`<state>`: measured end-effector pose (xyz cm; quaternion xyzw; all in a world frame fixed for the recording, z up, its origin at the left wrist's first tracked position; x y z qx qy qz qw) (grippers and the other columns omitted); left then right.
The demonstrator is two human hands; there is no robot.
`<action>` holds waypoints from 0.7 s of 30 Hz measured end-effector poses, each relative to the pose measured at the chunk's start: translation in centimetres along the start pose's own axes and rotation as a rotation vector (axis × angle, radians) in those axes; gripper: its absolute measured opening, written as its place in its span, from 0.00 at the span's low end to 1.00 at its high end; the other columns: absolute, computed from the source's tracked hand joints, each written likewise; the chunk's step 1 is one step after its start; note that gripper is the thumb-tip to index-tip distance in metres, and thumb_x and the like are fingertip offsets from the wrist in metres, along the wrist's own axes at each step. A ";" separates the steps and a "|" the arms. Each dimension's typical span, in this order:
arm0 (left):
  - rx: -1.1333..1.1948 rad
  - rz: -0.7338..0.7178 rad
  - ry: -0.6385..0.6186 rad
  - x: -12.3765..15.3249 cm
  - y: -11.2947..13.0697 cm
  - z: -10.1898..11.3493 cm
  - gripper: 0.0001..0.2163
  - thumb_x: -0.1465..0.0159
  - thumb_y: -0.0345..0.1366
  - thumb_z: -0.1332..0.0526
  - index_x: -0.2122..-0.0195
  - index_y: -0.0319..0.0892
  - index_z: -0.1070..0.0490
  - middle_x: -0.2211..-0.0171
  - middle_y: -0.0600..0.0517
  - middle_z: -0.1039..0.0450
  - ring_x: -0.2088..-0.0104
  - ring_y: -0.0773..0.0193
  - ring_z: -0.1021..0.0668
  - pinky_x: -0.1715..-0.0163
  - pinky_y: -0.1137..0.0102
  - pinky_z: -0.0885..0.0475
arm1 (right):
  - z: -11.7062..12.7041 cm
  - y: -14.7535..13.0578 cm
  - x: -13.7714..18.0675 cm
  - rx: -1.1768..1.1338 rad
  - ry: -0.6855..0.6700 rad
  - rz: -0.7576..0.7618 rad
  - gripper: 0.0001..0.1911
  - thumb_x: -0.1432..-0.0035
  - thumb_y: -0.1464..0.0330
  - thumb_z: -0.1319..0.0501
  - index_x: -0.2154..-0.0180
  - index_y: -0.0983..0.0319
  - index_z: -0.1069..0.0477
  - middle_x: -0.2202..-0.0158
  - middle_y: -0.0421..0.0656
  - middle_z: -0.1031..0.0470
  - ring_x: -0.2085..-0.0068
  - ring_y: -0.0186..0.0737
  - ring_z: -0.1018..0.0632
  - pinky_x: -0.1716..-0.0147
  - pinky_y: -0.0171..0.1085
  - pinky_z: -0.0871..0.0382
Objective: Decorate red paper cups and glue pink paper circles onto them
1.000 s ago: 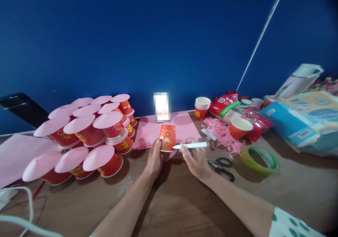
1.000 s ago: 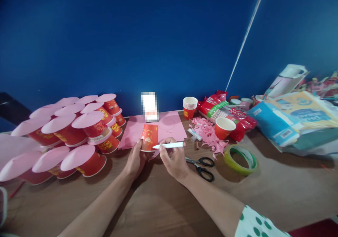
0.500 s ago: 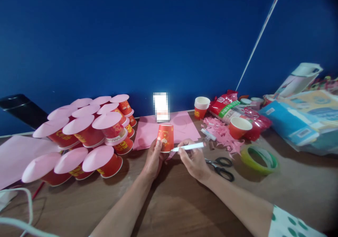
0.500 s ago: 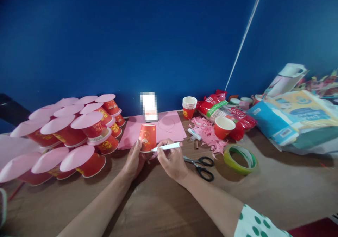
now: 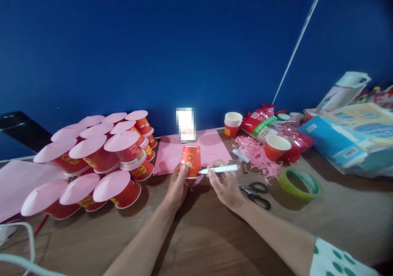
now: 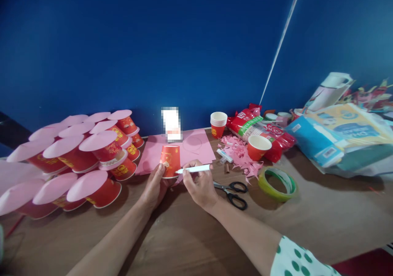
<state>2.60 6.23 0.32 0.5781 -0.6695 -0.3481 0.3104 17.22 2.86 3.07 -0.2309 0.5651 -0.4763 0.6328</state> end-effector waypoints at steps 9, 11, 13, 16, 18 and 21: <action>0.030 0.013 -0.002 0.0 -0.1 0.3 0.15 0.41 0.47 0.38 0.62 0.40 0.29 0.68 0.50 0.24 0.63 0.60 0.21 0.63 0.66 0.27 | 0.0 -0.6 -0.2 -0.018 -0.049 -0.018 0.04 0.42 0.69 0.45 0.70 0.60 0.33 0.77 0.38 0.31 0.72 0.37 0.28 0.74 0.33 0.36; 0.012 0.010 -0.019 0.0 0.0 0.3 0.15 0.41 0.47 0.38 0.62 0.40 0.29 0.67 0.49 0.24 0.63 0.60 0.21 0.63 0.67 0.27 | -0.1 -0.7 -0.1 -0.010 -0.043 -0.015 0.04 0.42 0.69 0.45 0.70 0.60 0.33 0.76 0.39 0.31 0.72 0.36 0.28 0.75 0.33 0.37; -0.012 0.008 -0.035 0.1 0.1 0.1 0.15 0.41 0.47 0.37 0.62 0.40 0.30 0.66 0.49 0.24 0.62 0.60 0.21 0.62 0.67 0.27 | -0.1 -0.7 -0.1 -0.002 -0.043 -0.011 0.04 0.42 0.69 0.45 0.69 0.60 0.33 0.76 0.39 0.30 0.73 0.36 0.28 0.75 0.33 0.36; -0.026 0.009 -0.034 0.2 0.4 -0.1 0.16 0.43 0.46 0.35 0.60 0.41 0.31 0.64 0.48 0.24 0.61 0.60 0.21 0.61 0.67 0.27 | -0.1 -0.7 0.0 0.008 -0.061 -0.004 0.04 0.42 0.68 0.45 0.69 0.60 0.34 0.76 0.38 0.30 0.74 0.35 0.28 0.74 0.33 0.36; -0.013 0.012 -0.021 0.2 0.4 -0.2 0.16 0.44 0.45 0.34 0.60 0.41 0.31 0.63 0.49 0.24 0.61 0.60 0.21 0.60 0.67 0.27 | -0.1 -0.7 0.1 0.017 -0.068 0.001 0.03 0.42 0.69 0.45 0.69 0.60 0.34 0.76 0.38 0.30 0.74 0.35 0.28 0.74 0.33 0.36; 0.007 0.015 -0.001 0.3 0.4 -0.2 0.17 0.46 0.45 0.32 0.61 0.41 0.30 0.64 0.49 0.24 0.61 0.59 0.21 0.60 0.65 0.26 | -0.1 -0.5 0.1 0.025 -0.060 0.003 0.04 0.41 0.68 0.45 0.68 0.60 0.34 0.76 0.38 0.30 0.74 0.35 0.28 0.74 0.33 0.35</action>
Point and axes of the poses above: each hand's wrist, its own x-axis away from the middle knuckle, its own z-axis out of the back of the hand, y = z × x, the point moved 2 cm from there along -x, towards the middle knuckle
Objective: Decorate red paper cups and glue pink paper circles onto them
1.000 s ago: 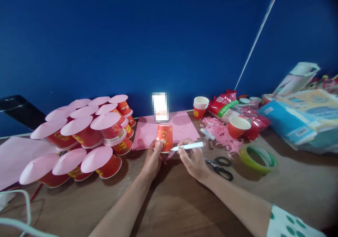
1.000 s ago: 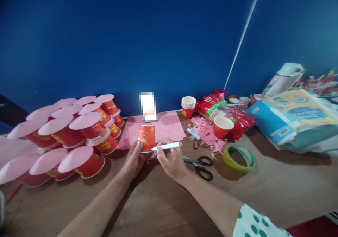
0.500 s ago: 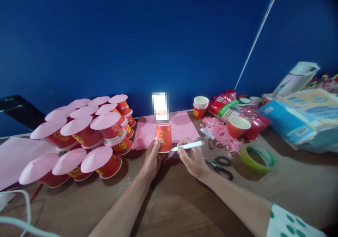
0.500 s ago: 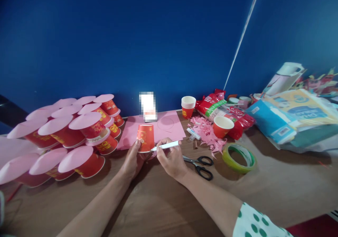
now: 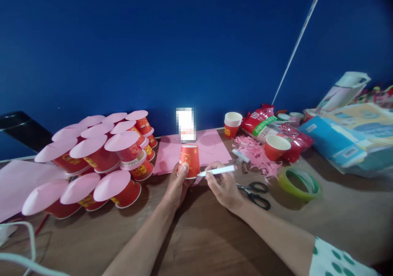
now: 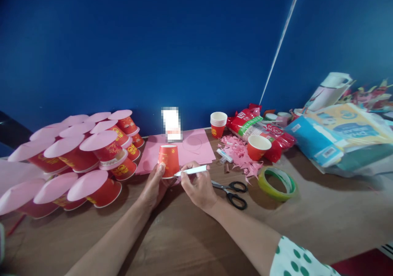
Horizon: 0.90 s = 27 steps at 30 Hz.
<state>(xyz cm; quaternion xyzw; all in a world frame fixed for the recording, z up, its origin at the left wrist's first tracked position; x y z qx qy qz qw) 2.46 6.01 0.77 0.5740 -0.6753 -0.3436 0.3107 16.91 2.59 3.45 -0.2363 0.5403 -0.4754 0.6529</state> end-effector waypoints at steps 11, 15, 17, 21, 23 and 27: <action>0.002 0.012 -0.050 -0.1 -0.1 0.0 0.13 0.42 0.43 0.35 0.62 0.39 0.30 0.64 0.48 0.24 0.59 0.58 0.22 0.59 0.64 0.26 | 0.2 0.5 0.0 -0.012 0.073 0.007 0.04 0.41 0.68 0.45 0.68 0.60 0.34 0.74 0.40 0.29 0.72 0.36 0.28 0.72 0.33 0.35; -0.001 0.003 -0.064 0.0 -0.1 0.0 0.13 0.42 0.43 0.36 0.62 0.39 0.30 0.64 0.47 0.24 0.59 0.58 0.22 0.59 0.65 0.26 | 0.2 0.4 0.0 -0.013 0.064 -0.003 0.03 0.41 0.68 0.44 0.68 0.60 0.34 0.75 0.39 0.29 0.73 0.36 0.28 0.73 0.33 0.35; 0.000 0.001 -0.065 -0.1 -0.1 0.2 0.13 0.41 0.43 0.36 0.62 0.39 0.30 0.64 0.47 0.23 0.60 0.57 0.21 0.59 0.65 0.26 | 0.2 0.3 -0.1 -0.017 0.044 -0.002 0.04 0.41 0.68 0.45 0.68 0.60 0.34 0.75 0.39 0.29 0.72 0.36 0.27 0.73 0.33 0.35; 0.014 0.027 -0.053 -0.2 -0.3 0.4 0.14 0.41 0.45 0.37 0.62 0.39 0.29 0.65 0.47 0.23 0.61 0.58 0.21 0.59 0.65 0.27 | 0.2 0.1 -0.2 -0.057 -0.009 -0.006 0.04 0.42 0.69 0.45 0.69 0.60 0.34 0.75 0.39 0.30 0.72 0.36 0.27 0.74 0.32 0.36; 0.036 0.018 -0.050 -0.2 -0.2 0.3 0.13 0.40 0.44 0.37 0.60 0.40 0.29 0.65 0.48 0.23 0.61 0.58 0.21 0.59 0.65 0.27 | 0.2 -0.1 -0.1 -0.067 -0.013 -0.008 0.04 0.42 0.69 0.45 0.69 0.60 0.34 0.75 0.39 0.30 0.73 0.35 0.27 0.75 0.32 0.36; 0.070 -0.017 -0.052 -0.2 -0.1 0.1 0.13 0.40 0.41 0.37 0.56 0.42 0.30 0.63 0.50 0.24 0.62 0.61 0.22 0.58 0.66 0.27 | 0.1 -0.4 0.0 -0.055 -0.017 0.019 0.04 0.42 0.69 0.45 0.68 0.61 0.33 0.75 0.38 0.30 0.75 0.33 0.29 0.75 0.32 0.36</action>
Point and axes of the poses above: each hand's wrist, its own x-axis away from the middle knuckle, its own z-axis out of the back of the hand, y = z × x, the point moved 2 cm from there along -x, towards the middle knuckle
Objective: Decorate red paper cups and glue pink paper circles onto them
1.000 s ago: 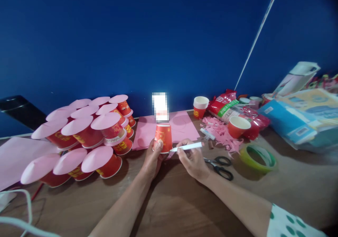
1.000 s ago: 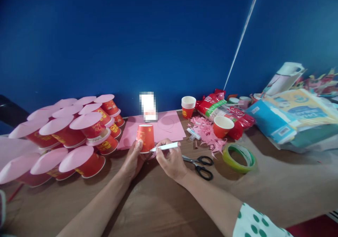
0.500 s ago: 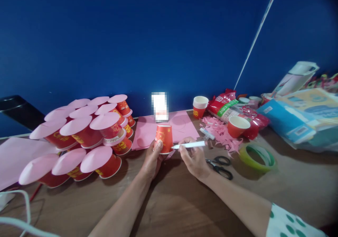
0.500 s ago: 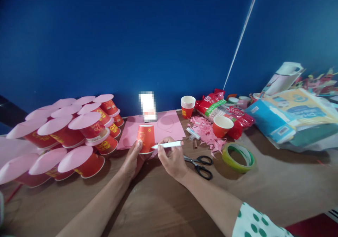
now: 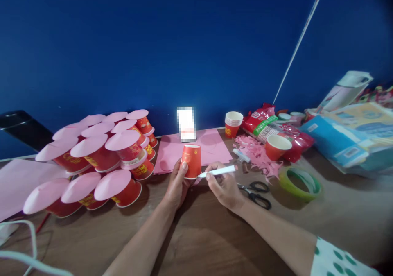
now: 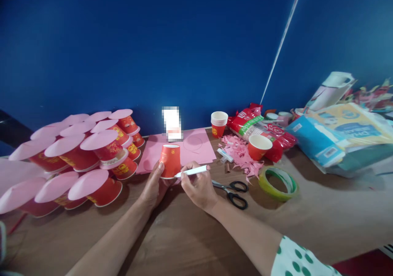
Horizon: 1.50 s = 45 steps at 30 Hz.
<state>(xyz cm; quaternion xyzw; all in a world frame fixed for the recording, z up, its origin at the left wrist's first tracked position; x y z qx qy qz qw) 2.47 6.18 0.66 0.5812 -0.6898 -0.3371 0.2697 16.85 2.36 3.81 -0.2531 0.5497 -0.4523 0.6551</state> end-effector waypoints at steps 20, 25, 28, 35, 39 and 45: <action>-0.043 0.032 -0.002 0.1 -0.2 0.2 0.13 0.41 0.41 0.36 0.60 0.40 0.29 0.65 0.49 0.23 0.62 0.59 0.21 0.59 0.65 0.27 | 0.1 0.7 0.1 0.029 0.040 0.018 0.03 0.41 0.69 0.44 0.68 0.61 0.34 0.76 0.38 0.31 0.76 0.33 0.30 0.77 0.32 0.39; -0.040 0.035 0.005 0.0 -0.2 0.4 0.14 0.41 0.42 0.36 0.59 0.39 0.30 0.66 0.48 0.23 0.62 0.58 0.21 0.60 0.65 0.26 | 0.1 0.2 -0.2 0.012 -0.006 0.008 0.04 0.42 0.70 0.45 0.70 0.61 0.34 0.76 0.38 0.31 0.76 0.33 0.30 0.78 0.31 0.39; -0.036 0.044 0.002 0.0 -0.2 0.3 0.15 0.42 0.43 0.36 0.59 0.39 0.29 0.66 0.48 0.24 0.62 0.57 0.21 0.61 0.65 0.26 | 0.0 0.0 -0.3 -0.019 -0.036 -0.009 0.04 0.43 0.71 0.45 0.71 0.61 0.34 0.77 0.37 0.32 0.76 0.32 0.31 0.78 0.31 0.39; -0.033 0.008 -0.021 0.1 -0.2 0.1 0.17 0.41 0.44 0.37 0.54 0.42 0.31 0.62 0.48 0.24 0.60 0.57 0.21 0.60 0.64 0.26 | -0.1 0.0 -0.1 -0.030 -0.024 -0.026 0.04 0.43 0.70 0.45 0.70 0.61 0.34 0.77 0.37 0.32 0.77 0.32 0.31 0.78 0.31 0.39; -0.048 0.014 -0.017 0.0 -0.2 0.2 0.15 0.42 0.42 0.35 0.56 0.41 0.30 0.63 0.48 0.23 0.59 0.57 0.22 0.59 0.64 0.27 | 0.0 0.1 -0.1 0.000 -0.004 -0.004 0.04 0.43 0.70 0.45 0.69 0.61 0.33 0.77 0.37 0.33 0.77 0.32 0.31 0.78 0.31 0.39; -0.047 0.018 -0.006 0.0 -0.1 0.1 0.14 0.43 0.42 0.35 0.59 0.40 0.29 0.64 0.48 0.23 0.59 0.57 0.22 0.57 0.63 0.27 | 0.1 0.6 0.0 0.032 0.042 -0.002 0.03 0.42 0.69 0.44 0.69 0.60 0.34 0.78 0.37 0.34 0.75 0.34 0.30 0.77 0.32 0.38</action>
Point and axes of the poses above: each hand's wrist, its own x-axis away from the middle knuckle, its own z-axis out of the back of the hand, y = z × x, the point moved 2 cm from there along -x, towards the middle knuckle
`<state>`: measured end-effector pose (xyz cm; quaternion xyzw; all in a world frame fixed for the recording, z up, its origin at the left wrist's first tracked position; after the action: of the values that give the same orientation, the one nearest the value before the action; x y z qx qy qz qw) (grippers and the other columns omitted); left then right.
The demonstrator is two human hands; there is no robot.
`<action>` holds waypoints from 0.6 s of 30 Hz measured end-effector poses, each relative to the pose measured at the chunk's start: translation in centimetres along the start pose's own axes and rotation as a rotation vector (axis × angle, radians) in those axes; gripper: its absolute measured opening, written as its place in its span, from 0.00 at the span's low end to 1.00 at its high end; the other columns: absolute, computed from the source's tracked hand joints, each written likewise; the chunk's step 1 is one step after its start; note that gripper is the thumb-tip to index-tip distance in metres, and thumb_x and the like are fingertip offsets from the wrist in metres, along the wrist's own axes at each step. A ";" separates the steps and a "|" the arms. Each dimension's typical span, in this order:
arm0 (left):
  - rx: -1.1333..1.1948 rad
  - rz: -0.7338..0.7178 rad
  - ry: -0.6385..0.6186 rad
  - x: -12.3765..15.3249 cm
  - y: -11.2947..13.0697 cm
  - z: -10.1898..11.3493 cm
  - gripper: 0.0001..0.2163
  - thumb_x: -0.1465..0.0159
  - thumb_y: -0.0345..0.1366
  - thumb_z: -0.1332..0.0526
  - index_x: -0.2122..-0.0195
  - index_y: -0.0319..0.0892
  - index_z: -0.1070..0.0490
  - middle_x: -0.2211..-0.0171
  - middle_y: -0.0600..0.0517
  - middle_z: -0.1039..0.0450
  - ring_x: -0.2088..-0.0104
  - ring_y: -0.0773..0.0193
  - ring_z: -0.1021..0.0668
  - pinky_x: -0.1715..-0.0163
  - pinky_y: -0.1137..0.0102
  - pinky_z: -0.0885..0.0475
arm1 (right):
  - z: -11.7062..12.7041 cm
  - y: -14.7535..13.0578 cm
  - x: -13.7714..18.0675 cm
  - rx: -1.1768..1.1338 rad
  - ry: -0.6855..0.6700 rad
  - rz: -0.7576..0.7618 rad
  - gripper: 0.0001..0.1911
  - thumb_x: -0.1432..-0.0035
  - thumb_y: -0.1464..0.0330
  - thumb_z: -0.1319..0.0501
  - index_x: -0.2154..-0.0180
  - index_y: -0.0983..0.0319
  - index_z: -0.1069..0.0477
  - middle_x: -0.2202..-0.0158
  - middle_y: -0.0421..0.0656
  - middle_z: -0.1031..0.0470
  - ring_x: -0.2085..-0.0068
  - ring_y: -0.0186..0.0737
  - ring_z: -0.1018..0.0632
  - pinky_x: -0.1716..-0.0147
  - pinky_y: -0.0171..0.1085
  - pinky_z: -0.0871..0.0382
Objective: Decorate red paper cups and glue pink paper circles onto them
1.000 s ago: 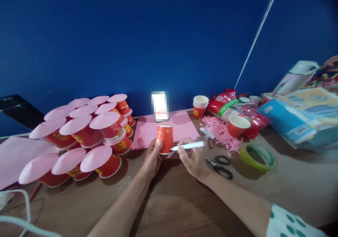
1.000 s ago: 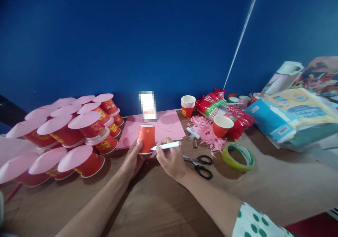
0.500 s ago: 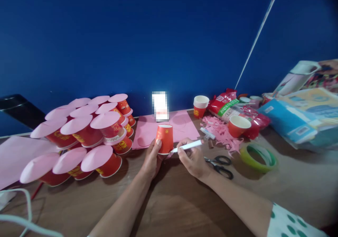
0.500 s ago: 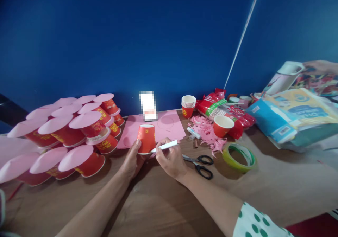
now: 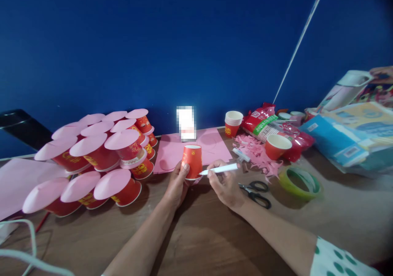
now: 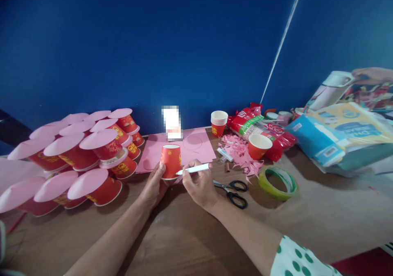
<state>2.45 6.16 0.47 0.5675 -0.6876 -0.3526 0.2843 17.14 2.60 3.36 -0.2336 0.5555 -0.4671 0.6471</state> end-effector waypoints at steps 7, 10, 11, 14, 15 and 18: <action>0.008 0.009 -0.013 0.1 0.1 -0.2 0.15 0.41 0.42 0.36 0.57 0.40 0.28 0.60 0.46 0.23 0.57 0.55 0.22 0.56 0.62 0.27 | -0.1 0.1 0.0 -0.024 -0.008 -0.016 0.03 0.43 0.69 0.44 0.69 0.60 0.35 0.78 0.37 0.34 0.76 0.34 0.31 0.78 0.32 0.39; 0.014 0.022 -0.003 0.0 0.0 0.0 0.15 0.40 0.43 0.37 0.56 0.39 0.29 0.61 0.46 0.23 0.58 0.55 0.21 0.56 0.61 0.27 | -0.1 0.0 -0.1 -0.048 -0.034 -0.023 0.03 0.43 0.69 0.44 0.69 0.60 0.34 0.78 0.37 0.34 0.76 0.33 0.31 0.78 0.32 0.39; 0.013 0.032 -0.001 0.0 -0.1 0.1 0.16 0.40 0.44 0.37 0.57 0.39 0.29 0.62 0.46 0.22 0.59 0.55 0.21 0.57 0.61 0.27 | -0.2 -0.1 -0.1 -0.057 -0.048 -0.025 0.03 0.43 0.69 0.44 0.70 0.60 0.34 0.78 0.37 0.34 0.77 0.33 0.31 0.78 0.32 0.39; 0.007 0.038 0.006 0.0 -0.1 0.2 0.17 0.41 0.45 0.38 0.57 0.38 0.29 0.63 0.46 0.22 0.61 0.55 0.21 0.58 0.62 0.26 | -0.2 -0.3 -0.2 -0.062 -0.071 -0.023 0.04 0.44 0.70 0.44 0.71 0.61 0.34 0.78 0.37 0.33 0.77 0.32 0.31 0.77 0.31 0.38; 0.006 0.029 0.007 0.0 -0.1 0.2 0.17 0.41 0.45 0.38 0.56 0.39 0.29 0.63 0.46 0.22 0.61 0.56 0.21 0.59 0.63 0.26 | -0.1 -0.4 -0.2 -0.054 -0.069 -0.018 0.04 0.44 0.71 0.44 0.71 0.61 0.34 0.78 0.37 0.33 0.77 0.32 0.31 0.77 0.31 0.38; 0.003 0.008 0.004 0.1 -0.1 0.2 0.16 0.40 0.44 0.38 0.55 0.40 0.30 0.62 0.47 0.22 0.61 0.56 0.21 0.60 0.64 0.26 | -0.1 -0.4 -0.2 -0.028 -0.061 -0.005 0.03 0.44 0.70 0.44 0.71 0.61 0.33 0.77 0.37 0.32 0.76 0.33 0.30 0.76 0.32 0.37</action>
<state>2.34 6.12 0.26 0.5661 -0.6897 -0.3493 0.2861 16.90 2.55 3.76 -0.2580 0.5414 -0.4538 0.6591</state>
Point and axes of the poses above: each hand's wrist, its own x-axis away from the middle knuckle, its own z-axis out of the back of the hand, y = z × x, the point moved 2 cm from there along -x, towards the middle knuckle
